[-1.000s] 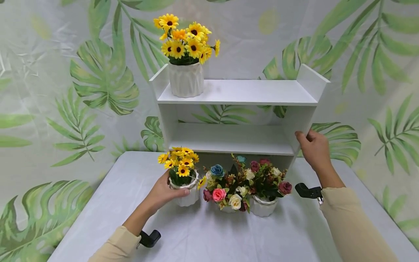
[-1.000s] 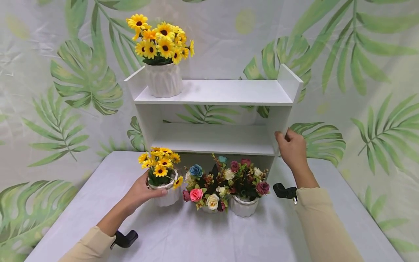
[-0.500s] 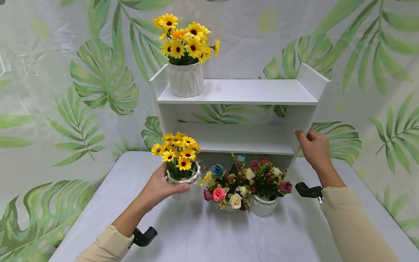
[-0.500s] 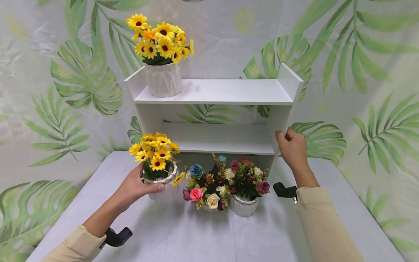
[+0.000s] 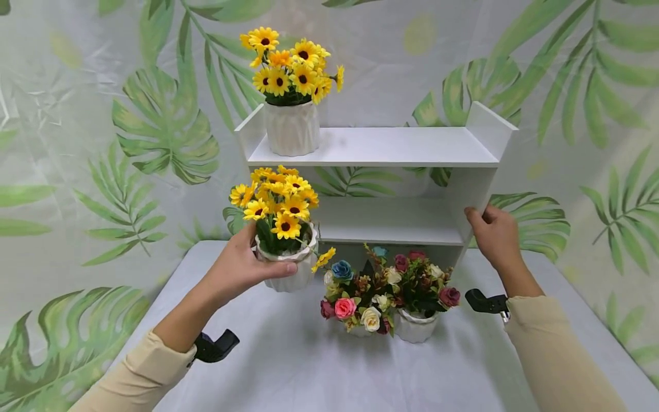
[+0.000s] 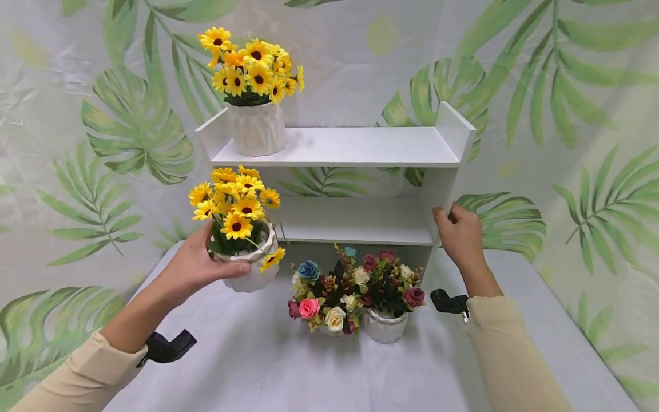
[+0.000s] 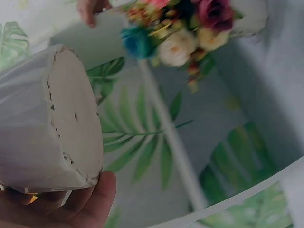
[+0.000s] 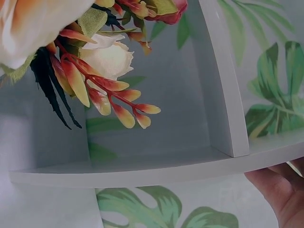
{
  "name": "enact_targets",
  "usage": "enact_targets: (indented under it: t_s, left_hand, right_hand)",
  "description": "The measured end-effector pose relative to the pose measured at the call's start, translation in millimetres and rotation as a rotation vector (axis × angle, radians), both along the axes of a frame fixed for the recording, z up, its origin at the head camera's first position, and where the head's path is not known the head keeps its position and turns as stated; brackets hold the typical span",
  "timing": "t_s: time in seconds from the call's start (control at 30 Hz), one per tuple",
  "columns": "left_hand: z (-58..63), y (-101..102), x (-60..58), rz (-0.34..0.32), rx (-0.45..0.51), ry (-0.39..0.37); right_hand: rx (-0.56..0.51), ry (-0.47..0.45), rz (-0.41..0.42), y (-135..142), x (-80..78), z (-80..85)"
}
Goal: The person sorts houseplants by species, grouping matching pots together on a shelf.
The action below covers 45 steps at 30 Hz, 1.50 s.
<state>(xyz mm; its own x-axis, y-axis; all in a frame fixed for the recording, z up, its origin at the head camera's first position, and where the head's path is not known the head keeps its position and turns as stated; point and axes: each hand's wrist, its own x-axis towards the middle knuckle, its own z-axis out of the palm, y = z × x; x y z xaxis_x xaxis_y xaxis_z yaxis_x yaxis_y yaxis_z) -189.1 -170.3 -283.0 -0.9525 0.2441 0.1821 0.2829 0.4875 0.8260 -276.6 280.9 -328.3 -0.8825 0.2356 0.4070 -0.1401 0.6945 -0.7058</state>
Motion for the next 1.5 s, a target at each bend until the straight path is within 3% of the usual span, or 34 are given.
enact_targets:
  t_s: [0.27, 0.53, 0.67, 0.87, 1.1, 1.27, 1.5]
  left_hand:
    - [51.2, 8, -15.1, -0.058, -0.012, 0.103]
    - [73.0, 24, -29.8, -0.041, -0.006, 0.087]
    - [85.5, 47, -38.2, -0.047, 0.026, 0.1]
    - [112.4, 87, -53.6, -0.133, 0.061, 0.128]
    - [142.3, 115, -64.7, -0.12, 0.013, 0.158]
    - [150.2, 133, -79.8, -0.148, 0.128, 0.19]
    - [151.3, 147, -94.0, -0.103, 0.163, 0.156]
  right_hand:
    - [-0.009, 0.002, 0.019, 2, 1.4, -1.8]
    - [-0.001, -0.023, 0.023, 1, 0.2, -4.3]
    - [0.017, -0.01, 0.021, 4, -1.9, -3.8]
    - [0.011, 0.027, 0.02, 8, -0.7, -2.4]
    - [-0.003, 0.005, 0.014, 7, 1.0, 0.1]
    - [0.007, -0.015, 0.0, 6, -0.1, 0.0]
    - [0.025, -0.009, -0.003, 1, 0.7, -0.1]
